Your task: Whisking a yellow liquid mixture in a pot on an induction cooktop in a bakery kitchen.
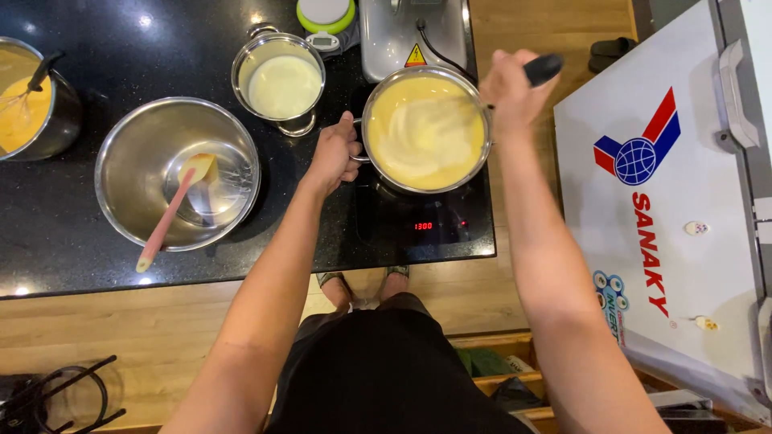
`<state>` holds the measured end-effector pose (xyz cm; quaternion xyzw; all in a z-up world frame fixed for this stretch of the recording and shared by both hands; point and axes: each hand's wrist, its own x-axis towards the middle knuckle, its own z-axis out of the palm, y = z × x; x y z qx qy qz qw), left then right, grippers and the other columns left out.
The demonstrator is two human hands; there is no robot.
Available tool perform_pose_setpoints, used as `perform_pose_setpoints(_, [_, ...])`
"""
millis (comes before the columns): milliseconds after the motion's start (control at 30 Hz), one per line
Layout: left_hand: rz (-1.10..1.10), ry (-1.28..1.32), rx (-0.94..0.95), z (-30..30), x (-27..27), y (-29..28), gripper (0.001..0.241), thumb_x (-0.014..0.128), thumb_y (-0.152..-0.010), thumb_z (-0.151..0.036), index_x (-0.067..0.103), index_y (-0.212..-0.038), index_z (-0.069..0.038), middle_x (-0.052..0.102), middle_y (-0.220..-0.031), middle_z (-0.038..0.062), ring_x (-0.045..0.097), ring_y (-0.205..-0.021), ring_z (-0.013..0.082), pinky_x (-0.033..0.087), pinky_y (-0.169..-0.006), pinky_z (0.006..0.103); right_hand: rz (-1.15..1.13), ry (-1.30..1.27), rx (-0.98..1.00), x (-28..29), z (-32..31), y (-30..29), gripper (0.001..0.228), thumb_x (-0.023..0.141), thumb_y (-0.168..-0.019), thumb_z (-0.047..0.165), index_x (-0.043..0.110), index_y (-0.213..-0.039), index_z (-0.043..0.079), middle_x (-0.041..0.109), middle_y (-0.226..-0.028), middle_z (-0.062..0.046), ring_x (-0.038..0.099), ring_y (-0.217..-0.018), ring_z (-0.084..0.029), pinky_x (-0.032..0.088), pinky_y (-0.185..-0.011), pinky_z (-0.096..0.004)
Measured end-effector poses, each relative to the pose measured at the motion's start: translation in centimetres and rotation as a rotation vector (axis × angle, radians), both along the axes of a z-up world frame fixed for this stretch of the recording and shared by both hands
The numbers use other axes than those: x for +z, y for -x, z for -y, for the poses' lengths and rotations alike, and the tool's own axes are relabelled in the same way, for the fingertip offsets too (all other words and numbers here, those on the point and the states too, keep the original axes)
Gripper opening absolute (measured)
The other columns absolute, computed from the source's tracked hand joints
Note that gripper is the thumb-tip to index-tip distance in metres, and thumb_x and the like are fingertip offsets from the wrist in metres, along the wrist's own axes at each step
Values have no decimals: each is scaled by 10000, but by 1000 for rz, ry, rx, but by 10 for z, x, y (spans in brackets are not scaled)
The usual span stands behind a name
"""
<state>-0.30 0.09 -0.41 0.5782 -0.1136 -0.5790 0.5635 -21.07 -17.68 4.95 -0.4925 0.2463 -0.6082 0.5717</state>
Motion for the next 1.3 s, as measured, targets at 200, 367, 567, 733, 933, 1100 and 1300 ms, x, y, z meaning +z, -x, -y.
perform_pose_setpoints(200, [13, 15, -17, 1, -2, -1, 468, 425, -1036, -531, 283, -723, -214, 219, -588, -52, 133, -415, 65, 104, -349, 251, -206, -229, 189, 21, -14, -7, 378, 691, -857, -16, 427, -635, 138, 337, -505, 27, 319, -405, -117, 247, -383, -304])
perform_pose_setpoints(367, [59, 37, -13, -3, 0, 1, 431, 409, -1060, -496, 337, -737, -221, 235, -587, -70, 178, -392, 52, 159, -301, 231, -48, 45, 88, 1, -20, -23, 399, 686, -869, 18, 457, -573, 156, 413, -475, 18, 461, -386, -127, 395, -376, -288])
perform_pose_setpoints(567, [69, 65, -19, -2, 4, 1, 427, 388, -1084, -469, 347, -728, -237, 236, -593, -86, 209, -371, 37, 212, -251, 199, -59, -86, 19, 8, -8, -21, 399, 744, -814, 48, 432, -592, 160, 307, -409, 8, 391, -313, -112, 315, -331, -259])
perform_pose_setpoints(733, [101, 67, -27, -2, 2, -3, 415, 394, -1086, -452, 361, -734, -235, 268, -588, -80, 226, -354, 41, 223, -240, 212, -43, -284, 215, -3, -18, -22, 356, 674, -830, 29, 402, -645, 165, 245, -440, 29, 345, -326, -107, 434, -395, -308])
perform_pose_setpoints(933, [78, 72, -23, -2, 4, 0, 429, 388, -1090, -453, 348, -722, -235, 247, -579, -85, 220, -351, 41, 228, -239, 211, -24, 36, -119, -9, -10, -17, 346, 751, -828, 2, 478, -674, 150, 416, -465, -22, 484, -380, -124, 402, -392, -276])
perform_pose_setpoints(1100, [69, 73, -37, -3, 9, 1, 429, 387, -1090, -450, 349, -721, -236, 227, -579, -94, 200, -359, 31, 209, -242, 204, -112, -93, 56, 0, -1, -7, 286, 733, -829, -6, 533, -674, 128, 364, -438, -29, 413, -322, -115, 385, -319, -318])
perform_pose_setpoints(1300, [80, 58, -57, -4, 9, -1, 423, 389, -1089, -454, 361, -729, -233, 250, -579, -94, 213, -355, 39, 216, -247, 210, -84, -213, 309, -10, -22, -22, 389, 636, -826, -11, 382, -574, 141, 202, -442, 21, 329, -344, -134, 426, -409, -305])
